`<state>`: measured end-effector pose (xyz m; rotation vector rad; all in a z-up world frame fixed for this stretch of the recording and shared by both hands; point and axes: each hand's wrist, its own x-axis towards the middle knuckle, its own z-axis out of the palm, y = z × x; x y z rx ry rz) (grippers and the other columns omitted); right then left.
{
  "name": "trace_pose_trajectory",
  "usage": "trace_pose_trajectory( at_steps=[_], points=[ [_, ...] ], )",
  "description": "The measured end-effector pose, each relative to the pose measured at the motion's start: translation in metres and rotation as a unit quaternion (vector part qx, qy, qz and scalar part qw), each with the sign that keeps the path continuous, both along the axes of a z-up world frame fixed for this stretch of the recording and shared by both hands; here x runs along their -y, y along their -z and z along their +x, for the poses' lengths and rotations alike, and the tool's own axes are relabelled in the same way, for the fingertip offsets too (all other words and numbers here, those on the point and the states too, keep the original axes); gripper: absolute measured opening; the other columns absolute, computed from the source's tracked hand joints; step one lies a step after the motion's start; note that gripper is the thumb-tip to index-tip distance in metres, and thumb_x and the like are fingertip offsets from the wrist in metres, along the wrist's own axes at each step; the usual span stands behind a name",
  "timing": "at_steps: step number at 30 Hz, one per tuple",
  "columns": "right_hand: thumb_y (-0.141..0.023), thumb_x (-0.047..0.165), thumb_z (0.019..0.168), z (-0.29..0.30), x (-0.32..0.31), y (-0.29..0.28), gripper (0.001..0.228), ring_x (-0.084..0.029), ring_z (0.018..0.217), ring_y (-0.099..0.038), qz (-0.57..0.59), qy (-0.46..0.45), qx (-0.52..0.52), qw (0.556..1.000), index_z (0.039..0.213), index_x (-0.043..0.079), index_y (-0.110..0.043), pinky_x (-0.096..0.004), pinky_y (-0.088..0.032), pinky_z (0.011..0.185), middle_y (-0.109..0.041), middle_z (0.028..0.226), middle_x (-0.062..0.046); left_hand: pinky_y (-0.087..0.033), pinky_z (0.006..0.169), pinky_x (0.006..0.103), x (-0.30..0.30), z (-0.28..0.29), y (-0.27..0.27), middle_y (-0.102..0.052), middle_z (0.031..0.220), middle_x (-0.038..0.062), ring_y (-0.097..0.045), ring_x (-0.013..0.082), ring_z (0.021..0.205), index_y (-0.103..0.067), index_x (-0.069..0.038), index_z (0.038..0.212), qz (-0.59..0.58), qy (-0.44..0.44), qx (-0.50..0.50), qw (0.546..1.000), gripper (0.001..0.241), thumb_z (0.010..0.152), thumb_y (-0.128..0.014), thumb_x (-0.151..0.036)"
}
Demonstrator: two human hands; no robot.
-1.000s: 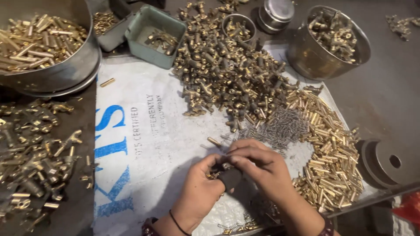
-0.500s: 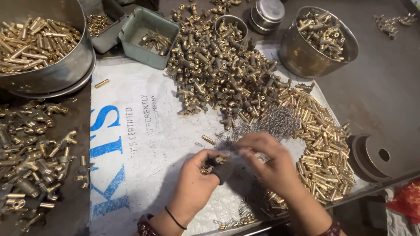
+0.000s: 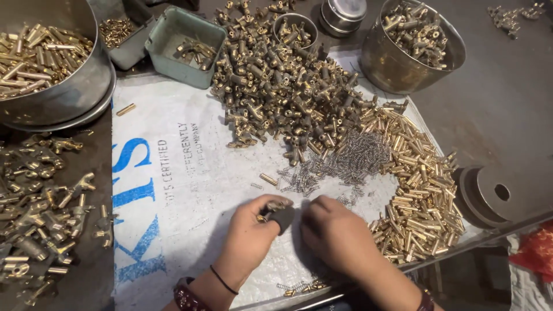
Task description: Manually inserting small metal pins into brass fittings at an assembly workbench.
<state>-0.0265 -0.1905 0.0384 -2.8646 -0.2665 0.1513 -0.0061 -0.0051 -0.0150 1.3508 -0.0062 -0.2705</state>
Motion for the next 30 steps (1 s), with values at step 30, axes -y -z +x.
trace_pose_trajectory(
  at_steps=[30],
  points=[
    [-0.072,0.012,0.088,0.048,0.005,-0.013,0.020,-0.017,0.095,-0.073,0.451,0.100,-0.043,0.886,0.107,0.005,-0.074,-0.031,-0.060,0.086,-0.075,0.103,-0.005,-0.046,0.053,0.0269,0.002,-0.008,-0.003,-0.067,0.069,0.001,-0.057,0.0079,0.058,-0.076,-0.005,0.105,0.043,0.162,-0.109,0.980,0.021,0.087,-0.073,-0.015]
  ],
)
